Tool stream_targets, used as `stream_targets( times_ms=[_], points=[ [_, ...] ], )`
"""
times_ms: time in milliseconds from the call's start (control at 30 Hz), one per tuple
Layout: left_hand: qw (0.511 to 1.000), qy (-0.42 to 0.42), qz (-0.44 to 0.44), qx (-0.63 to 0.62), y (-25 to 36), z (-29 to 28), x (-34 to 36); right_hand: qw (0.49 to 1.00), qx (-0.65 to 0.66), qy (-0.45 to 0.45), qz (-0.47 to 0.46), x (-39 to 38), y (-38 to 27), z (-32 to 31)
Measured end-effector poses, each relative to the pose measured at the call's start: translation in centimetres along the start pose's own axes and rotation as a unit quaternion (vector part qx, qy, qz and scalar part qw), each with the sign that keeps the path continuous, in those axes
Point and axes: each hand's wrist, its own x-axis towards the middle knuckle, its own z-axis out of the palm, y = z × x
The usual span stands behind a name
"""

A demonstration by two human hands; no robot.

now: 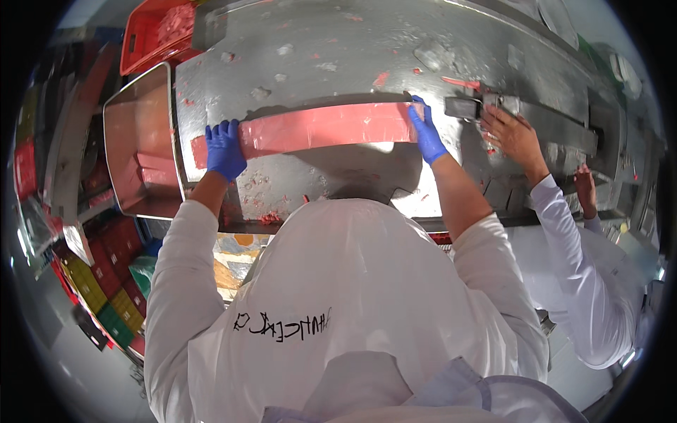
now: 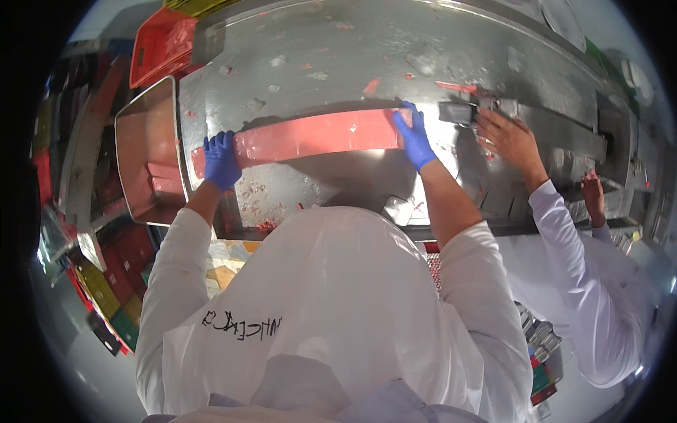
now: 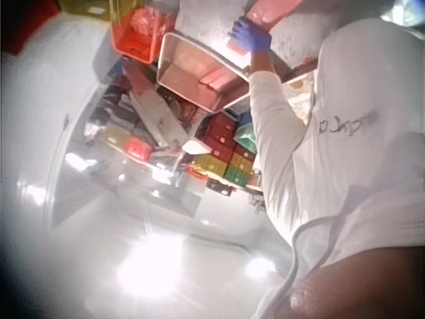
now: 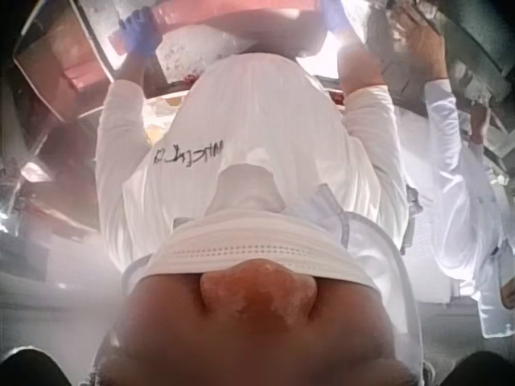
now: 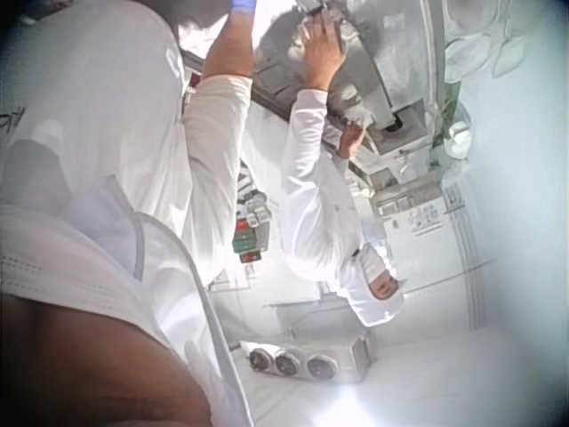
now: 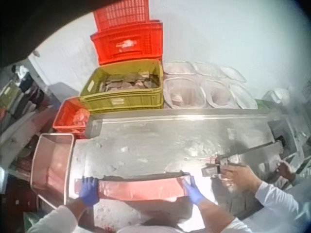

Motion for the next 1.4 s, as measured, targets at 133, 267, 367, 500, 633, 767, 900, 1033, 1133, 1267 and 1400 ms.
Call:
stream_targets(
  times_ms=[133, 267, 367, 500, 633, 767, 900, 1033, 1133, 1267, 1400],
  points=[
    [0.999, 0.003, -0.035, 0.004, -0.4, 0.7, -0.5, 0.969, 0.191, -0.046, 0.146, -4.3, -5.5, 0.7],
    [0.999, 0.006, -0.039, -0.002, -0.7, 0.2, -1.1, 0.958, 0.228, -0.033, 0.172, -7.2, -2.0, 0.0],
    [0.999, 0.001, -0.044, -0.011, -0.9, 0.0, -1.4, 0.959, 0.194, -0.029, 0.203, -9.5, -1.8, 0.5],
    [0.999, -0.001, -0.047, 0.024, -1.0, 0.0, -1.7, 0.987, 0.067, -0.010, 0.144, -12.0, -2.2, 2.4],
    [0.998, -0.006, -0.053, 0.030, -1.0, 0.0, -2.3, 0.993, 0.038, -0.002, 0.110, -13.3, -1.6, 0.8],
    [0.998, -0.012, -0.053, 0.023, -1.1, 0.2, -2.1, 0.985, 0.147, -0.033, 0.085, -13.6, 2.4, -7.2],
    [0.997, -0.033, -0.060, 0.034, -1.0, -0.6, -2.8, 0.941, 0.102, 0.223, 0.235, -13.8, 2.0, -8.1],
    [0.999, 0.013, -0.034, 0.020, -1.6, 0.7, -2.7, 0.936, 0.275, 0.079, 0.205, -12.5, -0.3, -1.1],
    [0.999, 0.010, -0.030, 0.006, -2.0, 0.2, -3.0, 0.988, 0.020, 0.098, 0.118, -11.0, -0.6, 0.9],
    [0.999, 0.029, -0.014, -0.021, -3.3, 0.8, -3.6, 0.975, 0.041, 0.106, 0.188, -11.5, 1.1, -7.0],
    [0.997, 0.056, 0.025, -0.037, -3.8, 1.1, -2.7, 0.948, -0.318, 0.001, -0.013, -8.9, 8.2, -10.1]
  ],
)
